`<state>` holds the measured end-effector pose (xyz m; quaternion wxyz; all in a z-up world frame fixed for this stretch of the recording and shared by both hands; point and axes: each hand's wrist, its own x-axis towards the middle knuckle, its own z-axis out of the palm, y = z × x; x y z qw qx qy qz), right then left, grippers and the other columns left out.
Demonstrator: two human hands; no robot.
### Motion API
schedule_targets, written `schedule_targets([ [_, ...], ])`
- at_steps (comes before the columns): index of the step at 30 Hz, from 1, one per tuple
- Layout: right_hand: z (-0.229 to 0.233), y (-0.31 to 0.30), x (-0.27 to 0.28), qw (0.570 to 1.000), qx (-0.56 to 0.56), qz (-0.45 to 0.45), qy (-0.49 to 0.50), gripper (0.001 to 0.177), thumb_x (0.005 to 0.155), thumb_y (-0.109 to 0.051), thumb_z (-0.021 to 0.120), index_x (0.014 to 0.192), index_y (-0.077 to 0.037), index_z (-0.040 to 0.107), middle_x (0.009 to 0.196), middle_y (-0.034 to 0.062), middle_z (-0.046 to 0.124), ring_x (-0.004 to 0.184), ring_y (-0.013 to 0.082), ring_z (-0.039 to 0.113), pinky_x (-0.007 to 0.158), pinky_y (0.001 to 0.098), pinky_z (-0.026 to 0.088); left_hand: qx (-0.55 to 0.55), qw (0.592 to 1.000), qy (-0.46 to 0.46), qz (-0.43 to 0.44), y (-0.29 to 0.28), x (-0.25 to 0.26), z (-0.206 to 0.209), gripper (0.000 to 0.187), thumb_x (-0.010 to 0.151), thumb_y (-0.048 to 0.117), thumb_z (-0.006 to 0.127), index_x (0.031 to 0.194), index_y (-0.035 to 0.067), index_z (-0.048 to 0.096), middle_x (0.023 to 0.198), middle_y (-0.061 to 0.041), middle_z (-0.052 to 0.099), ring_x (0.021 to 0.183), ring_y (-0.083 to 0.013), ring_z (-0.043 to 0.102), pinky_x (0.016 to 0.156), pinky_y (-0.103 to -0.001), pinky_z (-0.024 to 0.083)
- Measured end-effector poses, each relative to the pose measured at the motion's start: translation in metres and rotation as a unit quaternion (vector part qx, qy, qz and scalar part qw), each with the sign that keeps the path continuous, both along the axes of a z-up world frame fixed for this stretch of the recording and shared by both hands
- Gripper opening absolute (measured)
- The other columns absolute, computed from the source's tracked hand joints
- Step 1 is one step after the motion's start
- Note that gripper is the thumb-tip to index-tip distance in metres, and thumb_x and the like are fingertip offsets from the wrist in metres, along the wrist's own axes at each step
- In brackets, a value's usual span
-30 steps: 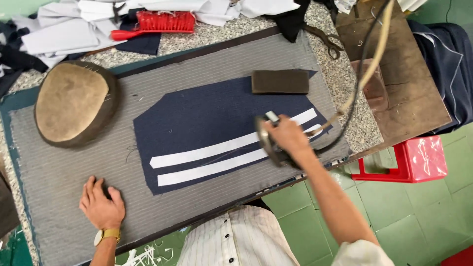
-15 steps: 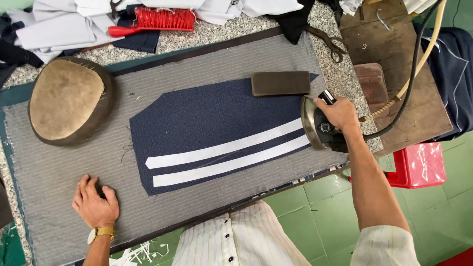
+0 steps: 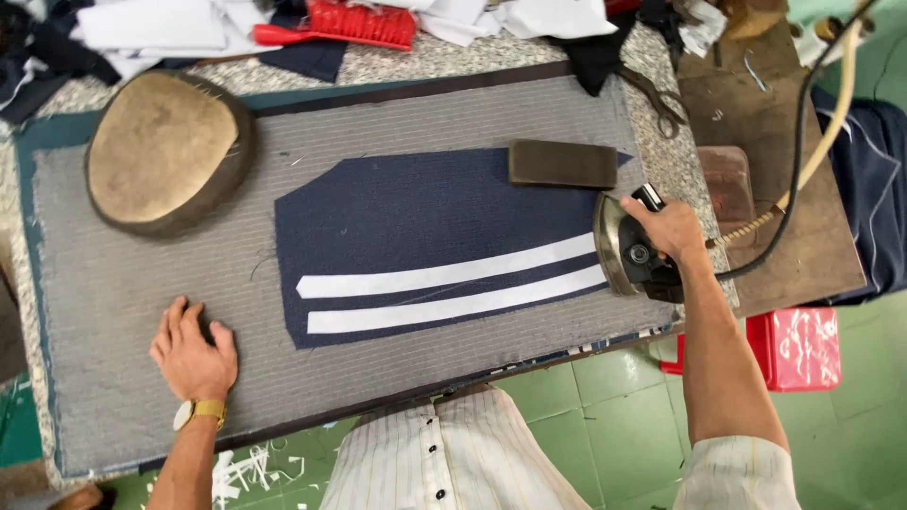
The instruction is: The person irons a dark blue fabric piece with two white stripes on a work table. They use a steam iron to press the fabric and a rectangular block to hold the material in place while ironing.
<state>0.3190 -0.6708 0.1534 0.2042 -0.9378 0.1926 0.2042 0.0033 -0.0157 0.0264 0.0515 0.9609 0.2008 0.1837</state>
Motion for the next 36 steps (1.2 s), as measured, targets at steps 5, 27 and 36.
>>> schedule_targets([
  [5, 0.031, 0.042, -0.01, 0.995, 0.023, 0.074, 0.06, 0.065, 0.084, -0.06, 0.069, 0.094, 0.003, 0.066, 0.071, 0.0254, 0.063, 0.049, 0.0335, 0.059, 0.049, 0.0423, 0.046, 0.042, 0.998, -0.04, -0.002, 0.008, -0.002, -0.014, 0.037, 0.095, 0.024, 0.059, 0.127, 0.007, 0.068, 0.148, -0.014, 0.065, 0.135, -0.0361, 0.057, 0.107, -0.049, 0.039],
  [27, 0.054, 0.363, -0.165, 0.892, 0.168, 0.413, 0.081, 0.06, 0.086, -0.062, 0.059, 0.104, -0.007, 0.074, 0.092, 0.0179, 0.076, 0.095, 0.0361, 0.075, 0.08, 0.0464, 0.058, 0.083, 0.994, -0.063, -0.027, 0.014, -0.004, -0.023, 0.039, 0.092, 0.023, 0.063, 0.129, 0.011, 0.065, 0.145, -0.012, 0.065, 0.134, -0.0326, 0.059, 0.109, -0.046, 0.04],
  [36, 0.036, 0.39, -0.172, 0.897, 0.117, 0.41, 0.119, 0.063, 0.094, -0.064, 0.05, 0.113, -0.007, 0.067, 0.102, 0.0152, 0.073, 0.093, 0.0364, 0.071, 0.074, 0.0493, 0.057, 0.046, 0.997, -0.046, -0.035, 0.001, -0.005, -0.004, 0.041, 0.104, 0.025, 0.052, 0.132, 0.0, 0.07, 0.152, -0.017, 0.064, 0.138, -0.0394, 0.056, 0.109, -0.051, 0.038],
])
